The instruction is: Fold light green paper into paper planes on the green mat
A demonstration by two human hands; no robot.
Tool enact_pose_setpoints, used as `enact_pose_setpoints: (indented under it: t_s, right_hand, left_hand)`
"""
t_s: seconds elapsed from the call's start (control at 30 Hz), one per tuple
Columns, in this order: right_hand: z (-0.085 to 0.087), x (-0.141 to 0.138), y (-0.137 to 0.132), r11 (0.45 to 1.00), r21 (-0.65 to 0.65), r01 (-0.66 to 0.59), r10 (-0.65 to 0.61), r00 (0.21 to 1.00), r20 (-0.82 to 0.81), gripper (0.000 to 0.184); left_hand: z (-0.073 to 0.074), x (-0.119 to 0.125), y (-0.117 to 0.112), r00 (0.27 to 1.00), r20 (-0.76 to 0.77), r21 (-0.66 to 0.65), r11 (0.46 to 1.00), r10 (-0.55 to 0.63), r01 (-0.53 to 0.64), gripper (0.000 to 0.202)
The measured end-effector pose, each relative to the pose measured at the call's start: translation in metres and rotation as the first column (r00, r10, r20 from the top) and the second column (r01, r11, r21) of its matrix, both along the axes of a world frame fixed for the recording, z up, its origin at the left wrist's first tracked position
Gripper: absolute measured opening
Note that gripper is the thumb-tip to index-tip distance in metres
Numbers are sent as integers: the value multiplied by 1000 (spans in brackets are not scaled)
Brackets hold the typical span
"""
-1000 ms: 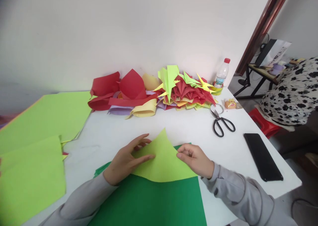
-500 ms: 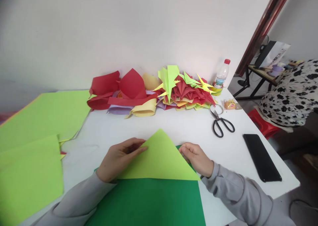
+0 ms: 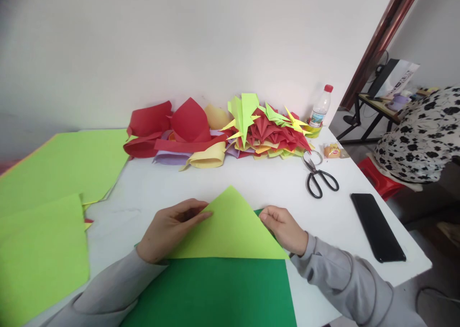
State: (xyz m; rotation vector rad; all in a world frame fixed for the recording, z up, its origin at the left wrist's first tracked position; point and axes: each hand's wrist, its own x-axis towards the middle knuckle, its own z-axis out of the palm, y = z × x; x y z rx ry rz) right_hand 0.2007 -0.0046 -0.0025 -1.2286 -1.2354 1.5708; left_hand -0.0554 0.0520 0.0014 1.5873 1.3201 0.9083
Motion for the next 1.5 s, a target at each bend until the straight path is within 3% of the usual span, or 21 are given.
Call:
enact_pose_setpoints:
  t_s: [0.77, 1.1, 1.17, 1.23, 1.3, 1.33, 1.37, 1.4, 1.43, 1.47, 1.5]
  right_hand:
    - [-3, 0, 0, 997, -44, 63, -66, 996, -56, 58]
    - [-1, 0, 2, 999, -28, 29, -30, 999, -35, 50]
    - [-1, 1, 2, 1000, -23, 6, -6, 1000, -17, 49]
    - [-1, 1, 3, 1000, 3, 24, -24, 1000, -3, 49]
    - [1, 1, 4, 996, 40, 83, -83, 997, -8, 47]
    - [3, 1, 5, 992, 56, 116, -115, 993, -21, 46]
    - [4, 1, 5, 987, 64, 144, -142, 989, -45, 45]
    - [5, 0, 5, 984, 61, 165, -160, 984, -77, 44]
    - [7, -1, 4, 982, 51, 180, -173, 978, -114, 44]
    - [8, -3, 3, 982, 35, 187, -180, 972, -152, 44]
    - [8, -5, 2, 982, 16, 190, -184, 965, -188, 44]
  left_hand:
    - [-1, -3, 1, 998, 37, -17, 998, 60, -59, 38]
    - [-4, -2, 1, 994, 44, -19, 995, 96, -95, 38]
    - [0, -2, -1, 995, 24, 39, 995, 94, -95, 34]
    - [7, 0, -7, 987, -1, 214, 964, 162, -158, 28]
    - [15, 3, -18, 960, 25, 428, 865, 278, -261, 19]
    - [18, 6, -25, 949, 59, 475, 828, 309, -299, 16]
    - [20, 10, -32, 960, 80, 446, 852, 269, -276, 14]
    - [20, 15, -40, 987, 87, 344, 925, 137, -159, 21]
    - [19, 22, -47, 995, 92, 139, 990, -26, 13, 28]
    - [17, 29, -54, 966, 147, -143, 962, -211, 232, 31]
    - [14, 37, -61, 918, 284, -370, 852, -277, 371, 37]
